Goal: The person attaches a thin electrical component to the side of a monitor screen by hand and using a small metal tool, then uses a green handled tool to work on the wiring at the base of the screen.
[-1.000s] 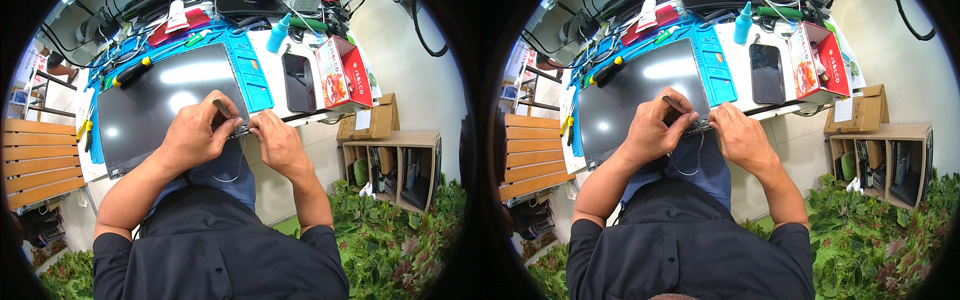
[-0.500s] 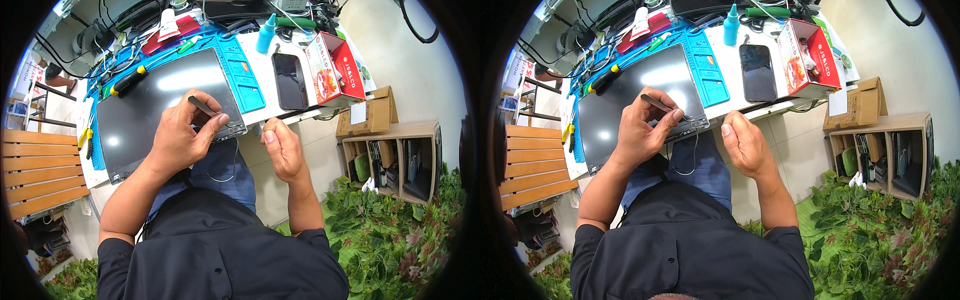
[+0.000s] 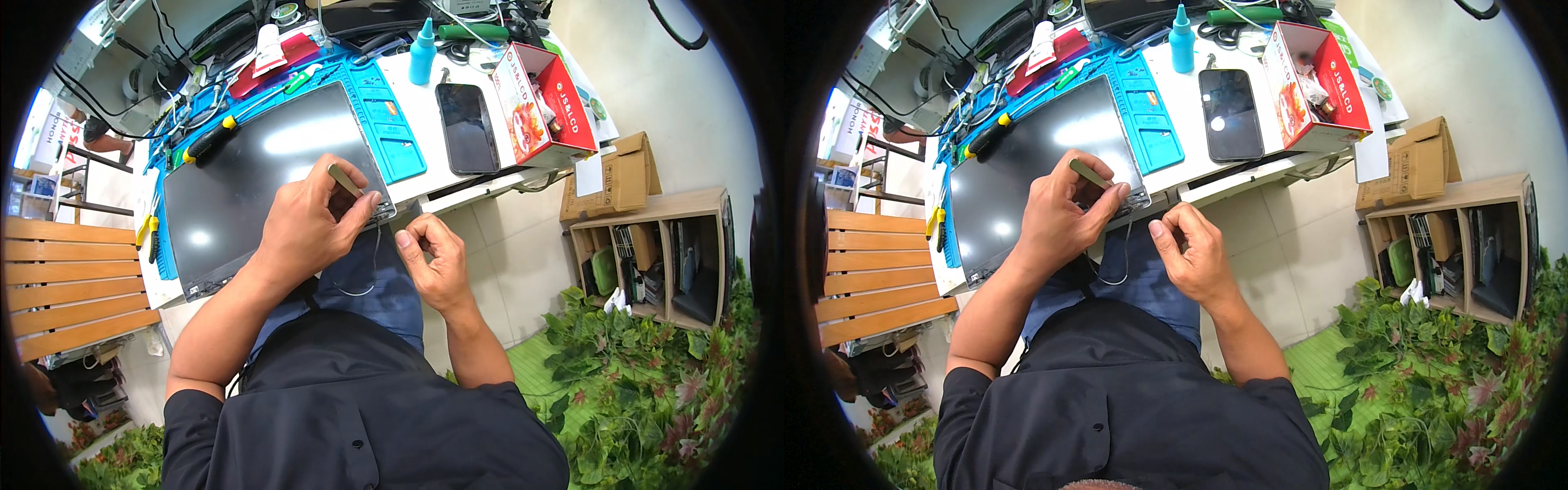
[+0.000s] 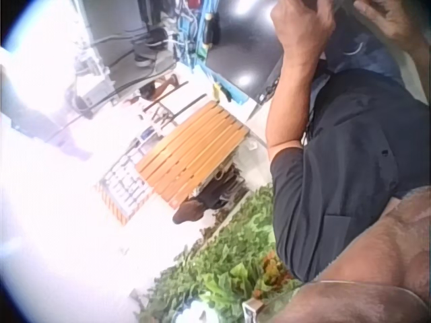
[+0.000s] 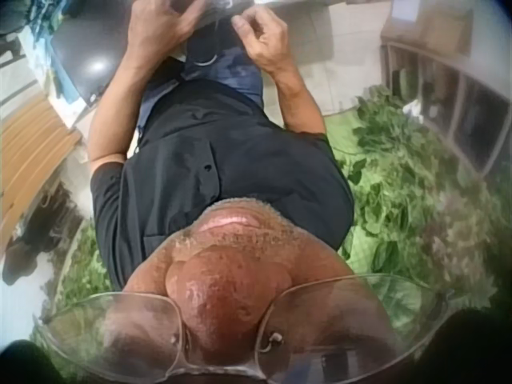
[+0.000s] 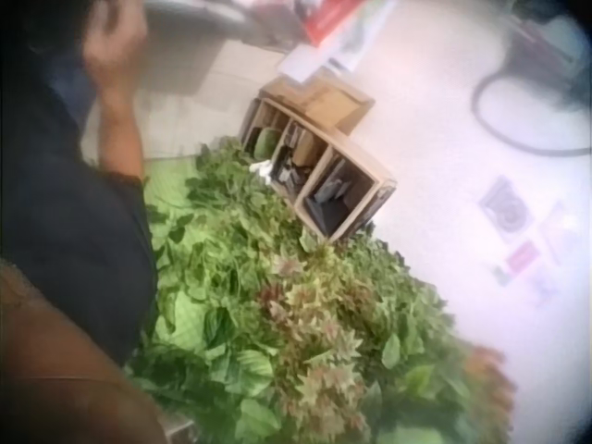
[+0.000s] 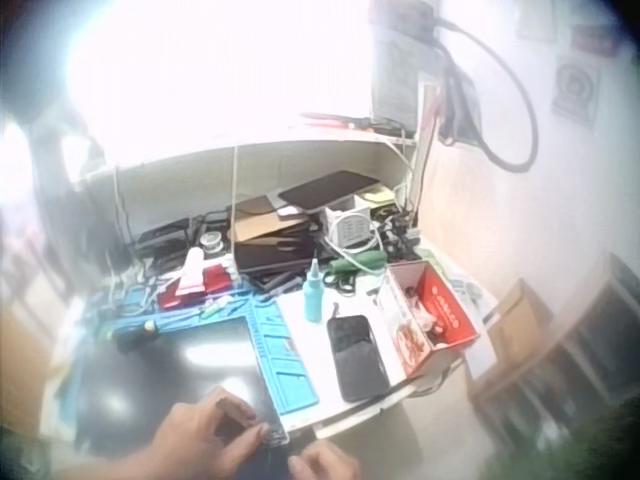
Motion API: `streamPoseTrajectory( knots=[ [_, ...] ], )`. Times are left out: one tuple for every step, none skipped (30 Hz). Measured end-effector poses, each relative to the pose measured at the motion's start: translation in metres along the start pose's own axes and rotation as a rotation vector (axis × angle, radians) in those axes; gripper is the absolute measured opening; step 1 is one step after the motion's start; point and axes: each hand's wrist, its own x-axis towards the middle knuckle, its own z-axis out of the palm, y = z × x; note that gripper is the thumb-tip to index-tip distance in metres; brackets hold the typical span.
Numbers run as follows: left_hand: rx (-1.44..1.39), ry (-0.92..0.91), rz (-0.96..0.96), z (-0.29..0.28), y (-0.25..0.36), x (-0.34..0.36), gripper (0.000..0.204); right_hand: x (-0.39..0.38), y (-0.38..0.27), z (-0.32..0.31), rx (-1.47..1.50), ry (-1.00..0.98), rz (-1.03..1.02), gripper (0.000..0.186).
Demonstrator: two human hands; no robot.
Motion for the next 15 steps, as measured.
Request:
streamPoseTrajectory(
  knots=[
    [0.006, 0.002, -0.005, 0.001, 0.001, 0.002, 0.028, 0.001, 0.0, 0.0, 0.0, -0.002, -0.004, 0.024],
    [0.0, 0.007, -0.017, 0.002, 0.001, 0.003, 0.028, 0.002, 0.0, 0.001, 0.0, -0.002, -0.022, 0.024],
    [-0.006, 0.012, -0.03, 0.003, 0.0, 0.004, 0.028, 0.004, 0.001, 0.001, 0.0, -0.001, -0.039, 0.024],
    [-0.012, 0.017, -0.043, 0.004, 0.0, 0.005, 0.028, 0.005, 0.001, 0.002, -0.001, 0.0, -0.057, 0.025],
    [0.003, 0.014, -0.045, 0.004, 0.002, 0.006, 0.027, 0.005, 0.001, 0.002, 0.002, -0.002, -0.058, 0.025],
    [0.018, 0.011, -0.048, 0.004, 0.005, 0.007, 0.027, 0.006, -0.001, 0.002, 0.004, -0.005, -0.06, 0.025],
    [0.032, 0.007, -0.051, 0.004, 0.007, 0.008, 0.027, 0.006, -0.001, 0.001, 0.006, -0.006, -0.061, 0.025],
    [0.027, 0.007, -0.054, 0.005, 0.008, 0.009, 0.026, 0.006, -0.002, 0.001, 0.011, -0.004, -0.069, 0.025],
    [0.021, 0.007, -0.056, 0.005, 0.008, 0.01, 0.026, 0.007, -0.002, 0.001, 0.015, 0.0, -0.078, 0.025],
    [0.016, 0.007, -0.059, 0.006, 0.009, 0.011, 0.026, 0.007, -0.002, 0.0, 0.019, 0.004, -0.085, 0.026],
    [0.031, -0.014, -0.082, 0.006, 0.011, 0.013, 0.026, 0.007, 0.0, 0.0, 0.018, 0.006, -0.09, 0.026],
    [0.047, -0.035, -0.105, 0.004, 0.015, 0.016, 0.026, 0.007, 0.002, -0.001, 0.017, 0.009, -0.094, 0.026],
    [0.063, -0.056, -0.128, 0.003, 0.018, 0.018, 0.027, 0.006, 0.004, -0.002, 0.016, 0.012, -0.097, 0.026],
    [0.081, -0.056, -0.134, 0.003, 0.019, 0.018, 0.027, 0.006, 0.004, -0.002, 0.031, 0.007, -0.087, 0.025],
    [0.1, -0.057, -0.139, 0.003, 0.02, 0.018, 0.027, 0.006, 0.005, -0.002, 0.046, 0.002, -0.076, 0.025]
  ],
)
